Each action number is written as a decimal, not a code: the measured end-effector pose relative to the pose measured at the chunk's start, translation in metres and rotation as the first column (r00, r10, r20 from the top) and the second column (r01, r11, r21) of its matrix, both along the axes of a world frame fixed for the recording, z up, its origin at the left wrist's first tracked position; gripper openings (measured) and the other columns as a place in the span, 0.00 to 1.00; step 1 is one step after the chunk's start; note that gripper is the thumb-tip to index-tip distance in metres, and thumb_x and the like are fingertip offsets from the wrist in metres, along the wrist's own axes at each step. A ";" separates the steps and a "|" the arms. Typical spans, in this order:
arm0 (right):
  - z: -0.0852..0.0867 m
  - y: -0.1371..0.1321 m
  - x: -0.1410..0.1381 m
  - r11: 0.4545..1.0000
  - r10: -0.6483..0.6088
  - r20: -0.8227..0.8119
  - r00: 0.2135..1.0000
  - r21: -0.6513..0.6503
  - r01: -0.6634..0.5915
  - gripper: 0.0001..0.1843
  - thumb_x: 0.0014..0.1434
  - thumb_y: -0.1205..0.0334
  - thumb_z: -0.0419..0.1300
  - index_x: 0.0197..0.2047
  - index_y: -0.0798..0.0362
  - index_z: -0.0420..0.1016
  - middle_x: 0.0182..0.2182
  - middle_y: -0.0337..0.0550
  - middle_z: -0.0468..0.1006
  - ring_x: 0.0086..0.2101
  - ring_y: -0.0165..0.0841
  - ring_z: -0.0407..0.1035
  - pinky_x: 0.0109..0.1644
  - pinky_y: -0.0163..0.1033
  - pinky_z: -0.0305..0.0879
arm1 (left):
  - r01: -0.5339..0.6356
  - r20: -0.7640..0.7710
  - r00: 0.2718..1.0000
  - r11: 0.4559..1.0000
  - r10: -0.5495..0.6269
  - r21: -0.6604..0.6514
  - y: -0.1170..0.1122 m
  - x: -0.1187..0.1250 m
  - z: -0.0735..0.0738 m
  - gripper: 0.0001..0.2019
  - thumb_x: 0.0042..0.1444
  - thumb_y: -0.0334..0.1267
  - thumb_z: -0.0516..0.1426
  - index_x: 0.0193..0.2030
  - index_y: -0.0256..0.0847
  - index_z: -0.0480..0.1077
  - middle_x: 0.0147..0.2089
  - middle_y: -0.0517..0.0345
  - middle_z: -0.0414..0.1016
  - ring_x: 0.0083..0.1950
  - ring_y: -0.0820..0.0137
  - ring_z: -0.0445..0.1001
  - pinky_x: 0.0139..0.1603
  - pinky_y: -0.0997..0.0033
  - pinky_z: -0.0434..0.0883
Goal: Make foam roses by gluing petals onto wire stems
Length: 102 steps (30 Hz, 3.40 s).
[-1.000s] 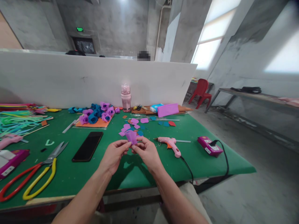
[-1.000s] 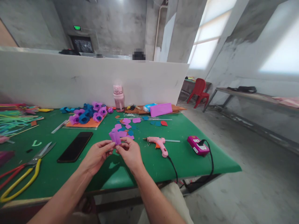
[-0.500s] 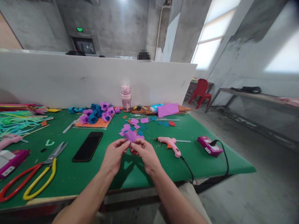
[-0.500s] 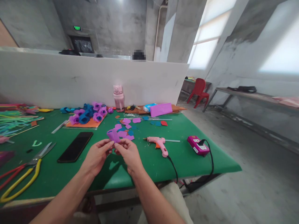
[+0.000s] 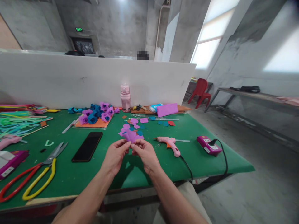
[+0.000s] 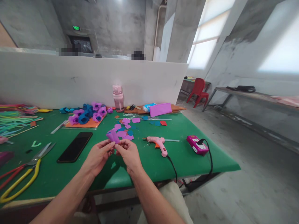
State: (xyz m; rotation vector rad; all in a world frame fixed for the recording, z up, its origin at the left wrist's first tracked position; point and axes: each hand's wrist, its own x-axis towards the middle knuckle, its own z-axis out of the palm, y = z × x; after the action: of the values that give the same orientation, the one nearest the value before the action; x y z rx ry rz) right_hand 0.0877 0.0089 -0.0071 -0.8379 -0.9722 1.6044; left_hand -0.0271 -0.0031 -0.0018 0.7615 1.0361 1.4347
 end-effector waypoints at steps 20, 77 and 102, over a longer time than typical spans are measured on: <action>-0.019 0.024 0.168 0.889 -0.431 0.888 0.161 0.388 0.244 0.16 0.54 0.49 0.52 0.31 0.53 0.71 0.28 0.44 0.76 0.30 0.34 0.69 0.33 0.35 0.60 | 0.004 0.059 0.998 0.997 0.001 -0.081 0.005 -0.014 0.003 0.13 0.33 0.32 0.67 0.27 0.33 0.70 0.25 0.58 0.73 0.25 0.77 0.68 0.23 0.78 0.64; 0.013 -0.013 0.065 0.823 -0.317 0.627 0.712 0.554 -0.122 0.17 0.57 0.57 0.53 0.49 0.52 0.69 0.37 0.46 0.77 0.35 0.38 0.71 0.39 0.38 0.63 | -0.122 0.023 0.992 0.992 0.123 -0.029 0.002 -0.016 -0.017 0.13 0.33 0.37 0.67 0.26 0.34 0.71 0.24 0.60 0.71 0.25 0.76 0.68 0.27 0.76 0.64; 0.011 -0.016 0.062 0.724 -0.450 0.690 0.567 0.653 -0.220 0.16 0.62 0.61 0.48 0.51 0.53 0.64 0.43 0.49 0.74 0.41 0.38 0.71 0.43 0.39 0.65 | -0.095 0.015 0.995 0.995 0.095 -0.021 0.004 -0.017 -0.019 0.13 0.36 0.37 0.66 0.27 0.34 0.70 0.24 0.62 0.69 0.25 0.78 0.67 0.27 0.77 0.63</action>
State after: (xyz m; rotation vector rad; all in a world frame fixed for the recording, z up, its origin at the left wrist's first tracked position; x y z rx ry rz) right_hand 0.1501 -0.0070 0.0035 -1.0836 -1.9761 0.4896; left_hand -0.0444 0.0005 -0.0211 0.6927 1.0855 1.5069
